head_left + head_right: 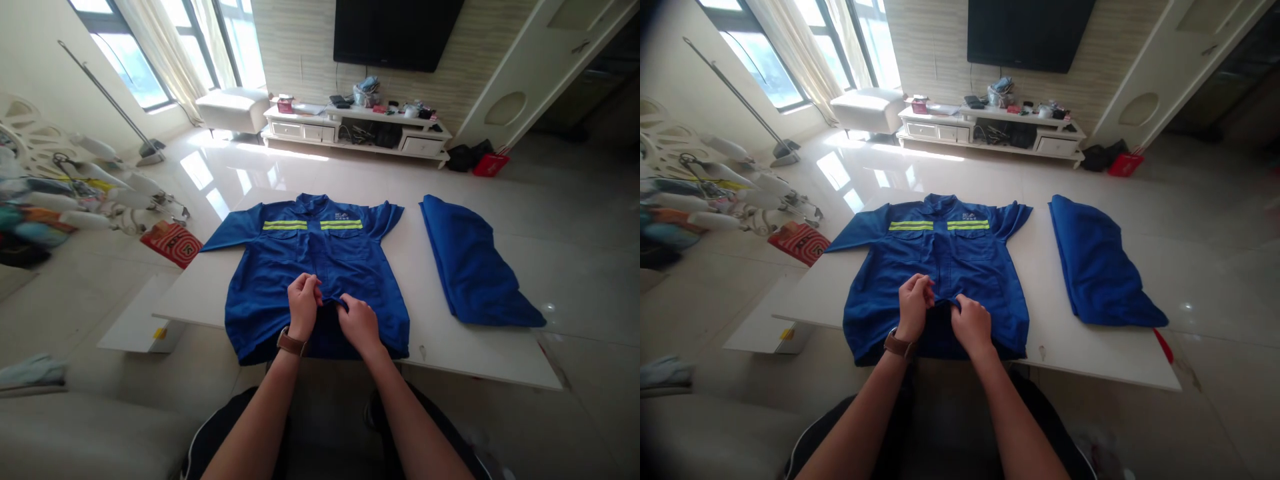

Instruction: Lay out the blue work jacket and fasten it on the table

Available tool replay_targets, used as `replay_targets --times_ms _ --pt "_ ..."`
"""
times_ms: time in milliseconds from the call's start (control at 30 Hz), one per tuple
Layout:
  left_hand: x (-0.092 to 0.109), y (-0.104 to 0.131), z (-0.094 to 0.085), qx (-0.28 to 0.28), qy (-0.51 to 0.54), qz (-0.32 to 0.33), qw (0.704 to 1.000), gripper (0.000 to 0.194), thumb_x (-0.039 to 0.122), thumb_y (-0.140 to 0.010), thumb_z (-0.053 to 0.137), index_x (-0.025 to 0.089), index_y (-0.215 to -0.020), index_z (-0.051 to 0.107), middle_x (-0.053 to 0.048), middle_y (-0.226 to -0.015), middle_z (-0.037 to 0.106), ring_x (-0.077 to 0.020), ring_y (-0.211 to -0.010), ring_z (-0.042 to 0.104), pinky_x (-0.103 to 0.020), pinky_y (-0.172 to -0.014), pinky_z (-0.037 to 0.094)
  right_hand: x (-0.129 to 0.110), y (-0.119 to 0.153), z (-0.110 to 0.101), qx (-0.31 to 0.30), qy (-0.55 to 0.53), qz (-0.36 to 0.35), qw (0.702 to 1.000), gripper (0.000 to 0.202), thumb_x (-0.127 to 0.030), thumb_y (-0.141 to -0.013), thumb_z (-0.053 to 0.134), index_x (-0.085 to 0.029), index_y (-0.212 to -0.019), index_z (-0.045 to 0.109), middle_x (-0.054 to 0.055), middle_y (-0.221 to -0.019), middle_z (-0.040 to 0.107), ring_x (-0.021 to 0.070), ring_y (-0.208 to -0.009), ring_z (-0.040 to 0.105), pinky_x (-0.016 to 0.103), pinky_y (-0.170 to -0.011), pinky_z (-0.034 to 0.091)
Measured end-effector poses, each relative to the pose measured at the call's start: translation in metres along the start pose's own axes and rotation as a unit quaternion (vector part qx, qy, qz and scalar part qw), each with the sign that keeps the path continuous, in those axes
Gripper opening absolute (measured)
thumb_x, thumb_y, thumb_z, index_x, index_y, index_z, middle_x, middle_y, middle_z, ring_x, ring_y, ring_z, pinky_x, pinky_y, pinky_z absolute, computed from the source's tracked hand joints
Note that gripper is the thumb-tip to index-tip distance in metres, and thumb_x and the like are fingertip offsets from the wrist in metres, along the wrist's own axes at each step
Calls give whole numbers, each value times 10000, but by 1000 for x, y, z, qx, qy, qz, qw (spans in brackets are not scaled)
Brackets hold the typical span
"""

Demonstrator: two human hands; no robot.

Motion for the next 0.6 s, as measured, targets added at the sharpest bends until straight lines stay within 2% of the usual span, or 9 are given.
replay_targets --times_ms 67,133,200,233,333,433,500,567,600 --pt "-2 26 6 0 32 -8 999 389 460 -889 572 219 -584 546 48 -419 453 -82 -326 399 -221 -367 267 4 1 -11 36 -21 31 999 336 -394 -1038 416 -268 -1100 721 61 -1021 748 239 -921 676 295 -771 408" --pt "-10 52 17 -66 44 -62 995 452 528 -895 575 210 -574 546 29 -412 467 -90 -317 422 -223 -356 270 7 4 -19 61 -38 49 996 347 -394 -1034 417 -256 -1162 708 70 -1060 744 245 -948 666 303 -797 413" --pt "-21 70 25 -131 61 -151 978 430 556 -869 619 186 -650 599 -2 -484 547 -112 -373 515 -216 -366 313 8 8 -25 86 -53 59 993 351 -388 -1023 429 -237 -1175 708 76 -1049 742 247 -953 658 308 -808 414" --pt "-26 75 25 -133 78 -198 968 401 551 -855 643 177 -715 620 -18 -554 599 -122 -420 565 -211 -378 341 8 10 -28 99 -60 63 991 346 -383 -1015 440 -230 -1158 715 77 -1029 743 247 -949 655 309 -804 413" --pt "-32 72 15 -69 155 -286 943 305 477 -857 672 180 -916 640 -60 -844 712 -134 -596 675 -203 -448 438 11 17 -33 127 -79 66 987 322 -366 -992 460 -230 -1070 742 66 -980 749 242 -922 650 305 -777 409" --pt "-24 58 3 -38 194 -274 941 211 354 -860 701 187 -971 635 -84 -1032 726 -147 -757 719 -223 -567 527 13 20 -29 97 -82 55 990 301 -352 -972 478 -219 -914 741 58 -876 738 228 -865 646 303 -766 418" --pt "-19 50 -5 -17 188 -245 951 174 278 -824 734 184 -921 625 -80 -1005 727 -159 -794 720 -237 -611 544 10 20 -24 68 -104 19 992 235 -324 -936 530 -212 -872 726 51 -861 732 216 -861 648 305 -792 443" --pt "-20 45 -8 0 177 -227 958 173 237 -775 756 180 -854 613 -63 -914 720 -169 -790 713 -248 -624 544 3 18 -20 63 -167 -50 983 189 -293 -892 590 -209 -997 722 52 -997 742 205 -925 657 307 -849 479" --pt "-22 44 -8 3 171 -218 961 178 236 -753 764 178 -832 615 -54 -873 714 -173 -786 709 -254 -632 545 -2 17 -20 66 -207 -88 972 250 -290 -881 611 -210 -1098 706 57 -1096 734 202 -975 659 309 -879 494"
Point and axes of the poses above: each hand's wrist, its own y-axis away from the middle knuckle, its own z-axis out of the palm, x = y × z, the point moved 4 cm from there along -y, towards the middle knuckle
